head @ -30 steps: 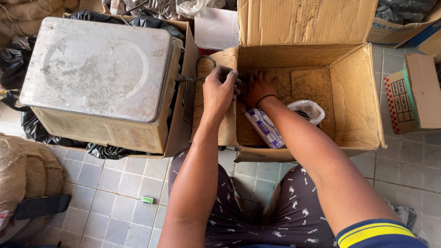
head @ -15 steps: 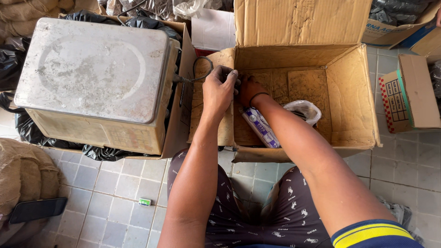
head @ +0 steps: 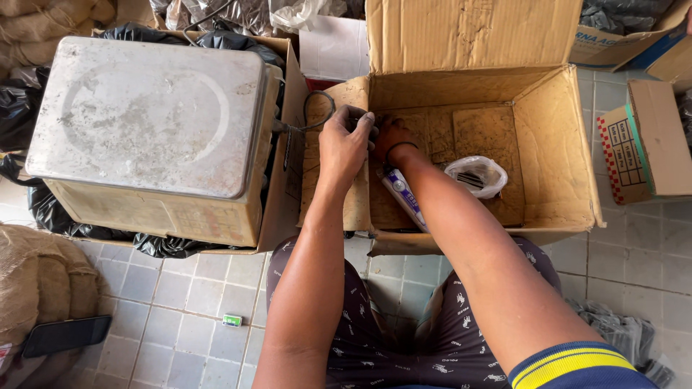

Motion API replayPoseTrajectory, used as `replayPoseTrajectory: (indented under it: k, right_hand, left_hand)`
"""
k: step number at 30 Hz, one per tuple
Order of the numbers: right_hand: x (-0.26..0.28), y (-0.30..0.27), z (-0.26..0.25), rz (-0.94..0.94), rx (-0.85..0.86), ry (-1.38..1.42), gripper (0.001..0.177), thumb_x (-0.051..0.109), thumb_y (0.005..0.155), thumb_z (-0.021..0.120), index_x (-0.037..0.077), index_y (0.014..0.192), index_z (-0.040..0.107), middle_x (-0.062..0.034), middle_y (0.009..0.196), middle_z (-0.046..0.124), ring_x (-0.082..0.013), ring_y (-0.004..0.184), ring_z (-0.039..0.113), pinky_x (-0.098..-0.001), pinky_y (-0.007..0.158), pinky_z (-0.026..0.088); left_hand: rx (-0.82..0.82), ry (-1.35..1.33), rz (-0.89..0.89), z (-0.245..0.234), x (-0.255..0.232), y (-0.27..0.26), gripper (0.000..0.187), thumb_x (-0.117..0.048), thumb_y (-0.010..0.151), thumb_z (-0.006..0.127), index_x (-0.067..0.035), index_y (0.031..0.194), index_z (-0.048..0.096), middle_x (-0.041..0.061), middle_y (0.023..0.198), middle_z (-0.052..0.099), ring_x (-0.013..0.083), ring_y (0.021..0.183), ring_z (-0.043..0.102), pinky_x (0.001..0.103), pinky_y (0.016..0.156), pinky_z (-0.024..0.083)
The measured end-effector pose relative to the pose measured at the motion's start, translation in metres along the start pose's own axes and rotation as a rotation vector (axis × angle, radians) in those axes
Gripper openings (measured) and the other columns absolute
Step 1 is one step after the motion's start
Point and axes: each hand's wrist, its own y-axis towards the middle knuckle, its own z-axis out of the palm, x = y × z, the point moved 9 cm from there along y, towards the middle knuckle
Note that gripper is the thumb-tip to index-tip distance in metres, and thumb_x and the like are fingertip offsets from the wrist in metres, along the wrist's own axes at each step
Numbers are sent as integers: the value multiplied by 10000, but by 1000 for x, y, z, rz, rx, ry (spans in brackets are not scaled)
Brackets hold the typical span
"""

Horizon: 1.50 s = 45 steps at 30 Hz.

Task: The person sorts metal hardware components by hand from a cardboard box, grouping them into bundles and placing them into a separate cardboard container.

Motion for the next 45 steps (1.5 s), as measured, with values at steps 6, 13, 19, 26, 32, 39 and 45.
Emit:
replayPoseTrajectory:
  k: [6, 13, 19, 26, 32, 39, 45]
  right_hand:
    - [7, -2, -14, -44, -239, -105, 332, 287, 1054, 543, 29, 1233, 653, -171, 1001, 678, -403, 877, 786, -551, 651, 649]
    - [9, -13, -10, -79, -303, -143, 329, 280, 1010, 573, 34, 1208, 664, -153, 1018, 672, -406, 917, 754, -570, 657, 650]
    - [9, -14, -9, -251, -322, -195, 261, 241, 987, 543, 35, 1089, 668, -125, 912, 659, -363, 791, 773, -458, 609, 632]
    - [22, -23, 0, -416, -368, -409, 250, 222, 993, 518, 38, 1061, 675, -120, 920, 661, -341, 818, 749, -417, 658, 599]
    - [-8, -14, -13, -291, -368, -147, 316, 213, 1005, 579, -28, 1180, 684, -148, 970, 728, -373, 872, 825, -461, 698, 670]
    - [-61, -2, -18, 122, -30, 968, 535, 398, 1030, 613, -78, 1210, 779, -318, 1063, 792, -512, 1076, 777, -608, 904, 618]
    - [-74, -24, -32, 230, 198, 1945, 188, 237, 968, 751, 92, 980, 632, -15, 768, 491, -163, 601, 518, -285, 507, 381]
  left_hand:
    - [4, -32, -12, -2, 3, -1, 259, -208, 1015, 716, 33, 1068, 796, 190, 824, 809, 190, 616, 760, 298, 481, 640]
    - [5, -26, -5, -1, 11, 3, 251, -204, 1014, 723, 29, 1064, 800, 184, 814, 814, 189, 607, 768, 295, 471, 639]
    - [11, 23, 36, 0, 4, 2, 259, -226, 1019, 722, 16, 1067, 801, 182, 825, 819, 196, 641, 782, 317, 504, 650]
    - [20, 48, 59, -1, 7, -2, 249, -220, 1039, 712, 8, 1082, 800, 179, 844, 828, 212, 684, 796, 350, 559, 661]
    - [29, 129, 111, 0, 7, 1, 240, -263, 1047, 709, -53, 1081, 818, 154, 788, 813, 284, 740, 811, 447, 659, 648]
    - [-39, 201, 154, 5, -2, 5, 190, -328, 1010, 731, -161, 1010, 822, 93, 725, 797, 259, 722, 818, 428, 731, 639]
    - [-81, 37, 149, 27, -3, -15, 241, -399, 1045, 714, -173, 1108, 769, 97, 858, 826, 252, 803, 832, 455, 782, 655]
